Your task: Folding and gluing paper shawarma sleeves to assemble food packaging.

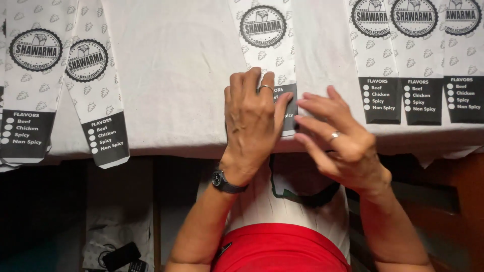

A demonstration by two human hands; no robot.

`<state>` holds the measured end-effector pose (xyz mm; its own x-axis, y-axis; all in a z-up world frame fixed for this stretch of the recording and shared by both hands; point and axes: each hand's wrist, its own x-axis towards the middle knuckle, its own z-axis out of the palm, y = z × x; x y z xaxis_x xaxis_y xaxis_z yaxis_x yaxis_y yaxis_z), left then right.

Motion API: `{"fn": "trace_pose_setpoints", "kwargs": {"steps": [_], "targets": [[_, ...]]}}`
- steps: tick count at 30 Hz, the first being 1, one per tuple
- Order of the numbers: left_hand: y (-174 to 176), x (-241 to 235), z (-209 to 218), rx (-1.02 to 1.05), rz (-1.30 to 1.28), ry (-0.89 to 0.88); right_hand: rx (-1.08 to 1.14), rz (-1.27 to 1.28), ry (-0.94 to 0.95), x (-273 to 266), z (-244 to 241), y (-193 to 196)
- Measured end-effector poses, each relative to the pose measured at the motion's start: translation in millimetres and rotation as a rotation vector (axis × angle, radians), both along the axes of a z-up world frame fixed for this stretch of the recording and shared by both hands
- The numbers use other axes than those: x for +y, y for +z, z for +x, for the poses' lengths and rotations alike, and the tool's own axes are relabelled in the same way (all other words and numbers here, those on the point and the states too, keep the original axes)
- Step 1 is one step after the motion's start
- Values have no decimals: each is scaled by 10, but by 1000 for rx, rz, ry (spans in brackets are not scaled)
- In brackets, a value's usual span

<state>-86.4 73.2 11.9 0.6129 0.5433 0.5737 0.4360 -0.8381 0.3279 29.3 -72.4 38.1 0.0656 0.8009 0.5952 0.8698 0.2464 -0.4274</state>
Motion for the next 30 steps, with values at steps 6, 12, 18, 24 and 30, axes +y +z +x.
{"fn": "trace_pose_setpoints", "kwargs": {"steps": [6,12,18,24,30], "targets": [[126,-71,-389,-300,-84,-308,-52,-53,127,53,31,-86],[-38,-140,-613,-274,-171,-522,-74,-12,103,62,-20,-116],[-43,-160,-579,-338,-179,-522,-7,53,95,72,-60,-109],[-9,-269,-444,-401,-337,-294,163,13,-102,123,-189,-45],[137,-158,-484,-281,-569,-289,322,-94,-131,109,-142,4]]}}
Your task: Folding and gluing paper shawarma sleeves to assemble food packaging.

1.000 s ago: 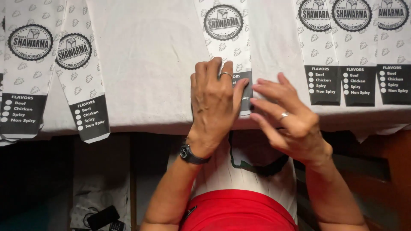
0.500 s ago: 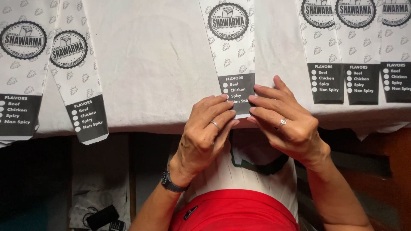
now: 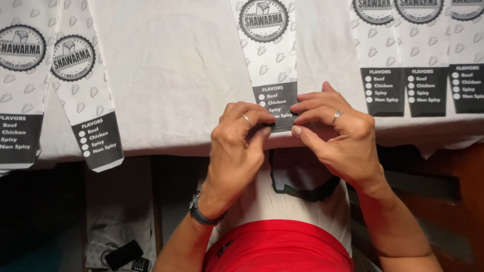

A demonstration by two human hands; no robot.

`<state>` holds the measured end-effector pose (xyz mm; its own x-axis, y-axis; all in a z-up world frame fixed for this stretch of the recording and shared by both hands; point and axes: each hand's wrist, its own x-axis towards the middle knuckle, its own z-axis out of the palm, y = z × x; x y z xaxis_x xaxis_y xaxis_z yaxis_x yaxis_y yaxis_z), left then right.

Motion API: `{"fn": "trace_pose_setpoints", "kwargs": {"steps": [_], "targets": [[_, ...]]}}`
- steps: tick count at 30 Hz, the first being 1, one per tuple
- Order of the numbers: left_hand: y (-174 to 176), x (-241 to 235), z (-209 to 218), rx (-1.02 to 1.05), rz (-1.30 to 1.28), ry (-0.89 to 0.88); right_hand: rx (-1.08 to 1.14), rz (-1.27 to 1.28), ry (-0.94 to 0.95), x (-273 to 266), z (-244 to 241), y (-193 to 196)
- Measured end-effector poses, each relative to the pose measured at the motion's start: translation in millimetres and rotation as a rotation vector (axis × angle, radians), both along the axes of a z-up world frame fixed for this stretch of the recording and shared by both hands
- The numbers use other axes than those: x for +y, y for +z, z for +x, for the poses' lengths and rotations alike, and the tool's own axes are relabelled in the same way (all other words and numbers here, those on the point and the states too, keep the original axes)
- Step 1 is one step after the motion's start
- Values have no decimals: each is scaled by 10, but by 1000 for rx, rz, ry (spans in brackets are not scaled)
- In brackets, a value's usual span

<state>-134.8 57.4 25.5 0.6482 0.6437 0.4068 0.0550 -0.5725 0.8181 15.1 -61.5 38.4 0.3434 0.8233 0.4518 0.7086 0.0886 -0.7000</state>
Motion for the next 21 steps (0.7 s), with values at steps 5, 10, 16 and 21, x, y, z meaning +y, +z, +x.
{"fn": "trace_pose_setpoints", "kwargs": {"steps": [5,10,16,21], "targets": [[-126,123,-41,96,201,-160,-55,55,46,-131,102,42],[-220,85,99,144,278,-212,-297,51,-226,-560,341,34],[-249,-126,606,136,357,-251,-407,-17,-324,-758,591,-104],[-216,-264,848,111,375,-245,-391,-10,-296,-758,615,-99]]}}
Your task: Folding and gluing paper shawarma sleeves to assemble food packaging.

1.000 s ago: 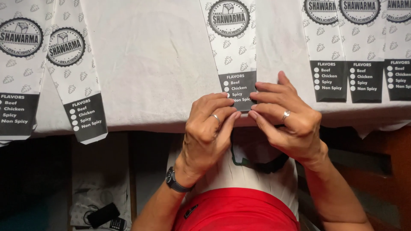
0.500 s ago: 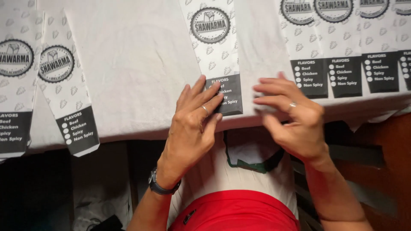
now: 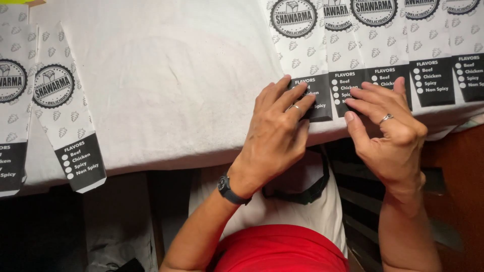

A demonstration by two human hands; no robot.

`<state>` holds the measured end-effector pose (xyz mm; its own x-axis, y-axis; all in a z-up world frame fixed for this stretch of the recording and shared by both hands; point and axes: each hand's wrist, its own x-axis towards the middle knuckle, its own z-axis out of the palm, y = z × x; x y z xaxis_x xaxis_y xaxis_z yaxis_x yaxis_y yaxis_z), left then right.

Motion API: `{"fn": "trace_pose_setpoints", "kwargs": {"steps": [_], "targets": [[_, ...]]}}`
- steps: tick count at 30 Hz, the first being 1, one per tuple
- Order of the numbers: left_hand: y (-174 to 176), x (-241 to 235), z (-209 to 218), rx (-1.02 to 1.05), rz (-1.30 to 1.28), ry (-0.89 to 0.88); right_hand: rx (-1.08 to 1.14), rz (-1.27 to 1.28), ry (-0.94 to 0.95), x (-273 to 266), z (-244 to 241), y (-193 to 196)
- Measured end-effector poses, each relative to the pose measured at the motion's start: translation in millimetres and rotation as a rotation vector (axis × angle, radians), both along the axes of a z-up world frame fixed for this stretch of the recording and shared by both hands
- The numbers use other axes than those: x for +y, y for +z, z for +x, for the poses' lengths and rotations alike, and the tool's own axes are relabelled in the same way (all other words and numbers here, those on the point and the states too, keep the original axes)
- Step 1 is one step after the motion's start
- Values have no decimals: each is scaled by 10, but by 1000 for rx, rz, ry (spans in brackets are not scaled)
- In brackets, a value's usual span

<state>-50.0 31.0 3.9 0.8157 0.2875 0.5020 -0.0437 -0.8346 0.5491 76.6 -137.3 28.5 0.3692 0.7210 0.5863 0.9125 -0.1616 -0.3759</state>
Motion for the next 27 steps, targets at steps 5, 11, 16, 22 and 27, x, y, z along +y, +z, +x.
{"fn": "trace_pose_setpoints", "kwargs": {"steps": [5,11,16,22,27], "targets": [[-6,-50,62,-124,-44,34,-5,-6,15,2,6,13],[134,165,-405,-228,-124,57,-36,1,-4,-22,-70,46],[145,1058,-1701,116,183,558,-13,9,12,-139,-26,4],[173,1208,-2052,289,114,551,-1,29,53,15,-170,138],[90,717,-1190,288,-75,354,4,37,153,288,-369,199]]}}
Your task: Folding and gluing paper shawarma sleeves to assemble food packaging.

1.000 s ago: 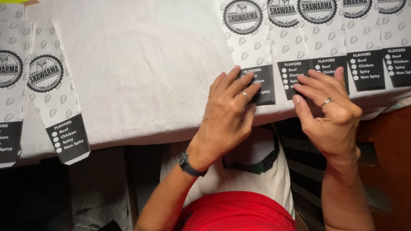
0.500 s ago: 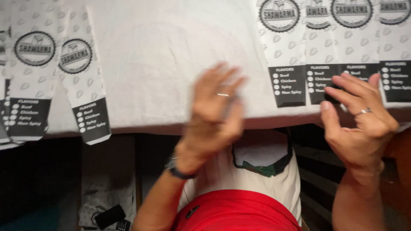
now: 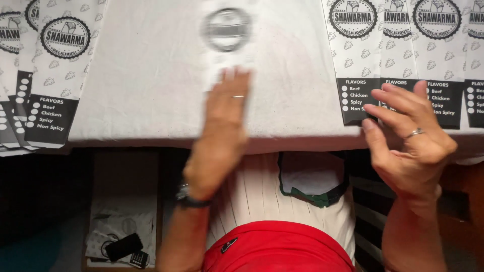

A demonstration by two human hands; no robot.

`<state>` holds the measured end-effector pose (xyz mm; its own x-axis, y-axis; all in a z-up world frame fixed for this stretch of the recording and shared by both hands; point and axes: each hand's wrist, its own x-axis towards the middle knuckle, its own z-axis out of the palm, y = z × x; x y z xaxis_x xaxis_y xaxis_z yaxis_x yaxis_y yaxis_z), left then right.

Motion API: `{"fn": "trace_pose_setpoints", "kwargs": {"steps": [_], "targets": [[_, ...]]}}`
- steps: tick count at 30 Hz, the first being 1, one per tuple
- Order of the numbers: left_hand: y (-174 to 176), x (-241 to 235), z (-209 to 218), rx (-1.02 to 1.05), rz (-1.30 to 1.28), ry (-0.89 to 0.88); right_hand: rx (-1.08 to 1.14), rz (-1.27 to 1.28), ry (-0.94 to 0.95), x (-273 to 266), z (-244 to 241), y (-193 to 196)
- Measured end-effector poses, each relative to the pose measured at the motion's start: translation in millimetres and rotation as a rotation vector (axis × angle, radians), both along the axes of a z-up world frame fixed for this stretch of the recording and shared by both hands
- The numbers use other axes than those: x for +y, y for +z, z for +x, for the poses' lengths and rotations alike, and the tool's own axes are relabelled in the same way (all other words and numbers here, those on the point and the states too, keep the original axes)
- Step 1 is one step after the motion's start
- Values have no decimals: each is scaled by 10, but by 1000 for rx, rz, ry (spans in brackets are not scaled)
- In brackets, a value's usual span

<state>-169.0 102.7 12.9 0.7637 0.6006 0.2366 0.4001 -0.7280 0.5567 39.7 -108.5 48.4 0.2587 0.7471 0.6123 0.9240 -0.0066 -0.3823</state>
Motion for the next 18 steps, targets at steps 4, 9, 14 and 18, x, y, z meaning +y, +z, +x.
{"fn": "trace_pose_setpoints", "kwargs": {"steps": [4,9,14,18], "targets": [[155,-320,578,60,-25,-194,17,-19,18,112,-22,-44],[-64,-524,1052,68,166,-195,8,-55,9,116,42,-203],[-132,-596,1177,-128,345,-61,22,-43,22,127,38,-186],[-6,-519,1004,-339,303,-148,24,-28,24,116,21,-148]]}}
